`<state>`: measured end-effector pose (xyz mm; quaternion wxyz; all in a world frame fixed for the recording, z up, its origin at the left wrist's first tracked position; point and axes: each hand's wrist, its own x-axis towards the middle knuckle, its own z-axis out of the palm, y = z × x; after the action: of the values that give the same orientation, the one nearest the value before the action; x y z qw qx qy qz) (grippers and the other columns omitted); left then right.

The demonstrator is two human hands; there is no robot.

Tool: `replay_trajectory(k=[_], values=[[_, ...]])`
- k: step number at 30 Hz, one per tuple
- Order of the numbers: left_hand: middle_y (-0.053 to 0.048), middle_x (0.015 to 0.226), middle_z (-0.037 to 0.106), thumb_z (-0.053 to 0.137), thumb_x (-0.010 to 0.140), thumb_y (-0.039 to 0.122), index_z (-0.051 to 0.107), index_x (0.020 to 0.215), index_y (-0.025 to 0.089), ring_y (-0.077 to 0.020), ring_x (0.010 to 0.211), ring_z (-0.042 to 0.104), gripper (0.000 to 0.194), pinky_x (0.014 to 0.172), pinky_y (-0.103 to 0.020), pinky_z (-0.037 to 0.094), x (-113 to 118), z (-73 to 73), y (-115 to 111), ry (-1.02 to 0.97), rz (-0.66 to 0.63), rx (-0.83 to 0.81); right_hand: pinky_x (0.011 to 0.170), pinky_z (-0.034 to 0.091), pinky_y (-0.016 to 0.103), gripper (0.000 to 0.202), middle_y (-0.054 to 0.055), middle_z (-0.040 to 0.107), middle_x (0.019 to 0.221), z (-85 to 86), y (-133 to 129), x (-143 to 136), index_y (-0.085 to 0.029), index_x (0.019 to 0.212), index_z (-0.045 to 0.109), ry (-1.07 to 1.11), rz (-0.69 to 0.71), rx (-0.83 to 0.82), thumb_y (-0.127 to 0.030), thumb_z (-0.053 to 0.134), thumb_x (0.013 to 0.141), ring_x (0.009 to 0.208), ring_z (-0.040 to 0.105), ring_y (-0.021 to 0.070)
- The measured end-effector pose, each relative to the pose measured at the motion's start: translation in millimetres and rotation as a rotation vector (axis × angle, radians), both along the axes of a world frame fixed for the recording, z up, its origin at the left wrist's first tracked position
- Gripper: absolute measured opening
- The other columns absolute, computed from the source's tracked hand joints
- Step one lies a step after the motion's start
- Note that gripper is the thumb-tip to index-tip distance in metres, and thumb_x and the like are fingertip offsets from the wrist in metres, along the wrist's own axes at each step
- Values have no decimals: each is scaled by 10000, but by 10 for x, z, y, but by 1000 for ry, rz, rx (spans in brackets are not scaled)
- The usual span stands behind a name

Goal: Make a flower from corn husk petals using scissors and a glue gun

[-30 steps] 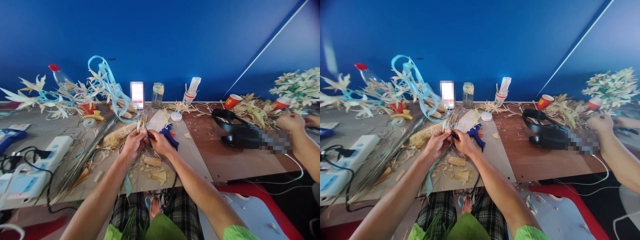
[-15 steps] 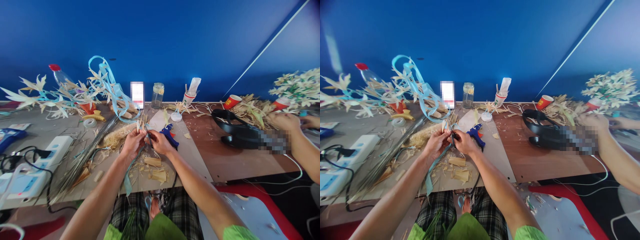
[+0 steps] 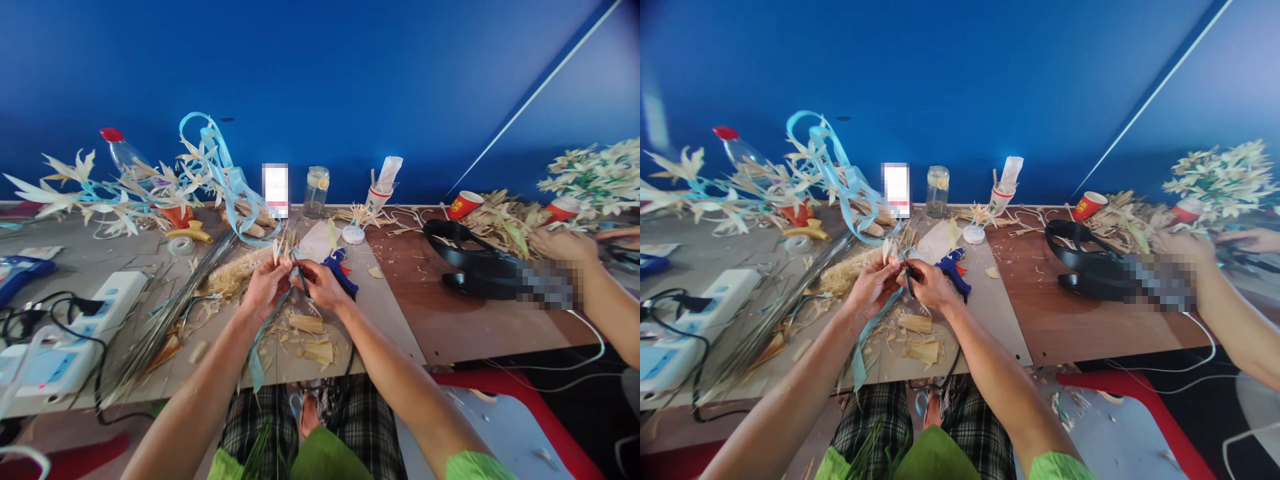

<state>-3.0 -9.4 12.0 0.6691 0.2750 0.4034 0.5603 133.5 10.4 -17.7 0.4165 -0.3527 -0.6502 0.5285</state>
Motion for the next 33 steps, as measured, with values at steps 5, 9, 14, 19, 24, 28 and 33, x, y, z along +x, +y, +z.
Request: replay_trajectory(k=[5,9,14,19,24,28,33], values=[[47,619,587,790,575,249,531,732,162,-60,475,556,315,448,-166,419,-20,-33,9,-5,-11,-3,749,479,269,428,43,647,863,11,-4,-4,-140,1062,604,25,10,10,-398,646,723,810,596,160],[55,576,563,792,575,254,539,743,158,-57,442,535,319,412,-158,388,-22,-43,18,12,-10,-24,722,476,260,388,37,646,847,-19,7,0,-143,1065,607,-60,-24,94,-351,632,738,767,584,149],[64,549,545,795,570,253,529,727,159,-49,428,522,323,397,-148,364,-10,-37,19,0,-12,-15,630,447,221,352,10,610,750,-42,10,15,-135,1080,605,-202,-79,175,-312,585,777,651,526,117],[63,540,547,805,547,247,529,727,161,-54,426,528,340,400,-150,369,4,-15,5,4,3,-31,650,453,228,362,17,626,781,-49,13,16,-137,1099,600,-214,-70,174,-307,579,781,670,539,124],[66,530,541,806,536,245,519,714,161,-52,415,521,349,389,-147,358,13,5,2,6,12,-43,669,460,235,381,24,642,813,-46,7,6,-141,1127,595,-195,-63,162,-298,576,781,692,554,130],[67,517,531,809,528,241,509,700,159,-53,419,520,355,398,-148,364,17,-7,12,6,15,-35,624,441,225,378,12,624,764,-17,-15,-9,-139,1124,600,-200,-61,148,-306,563,788,651,533,122],[53,527,534,800,558,260,511,698,155,-46,418,497,337,384,-146,323,11,-52,26,30,4,-22,594,426,223,379,10,609,730,-84,39,-4,-147,1112,612,-145,-128,127,-341,562,790,613,505,112]])
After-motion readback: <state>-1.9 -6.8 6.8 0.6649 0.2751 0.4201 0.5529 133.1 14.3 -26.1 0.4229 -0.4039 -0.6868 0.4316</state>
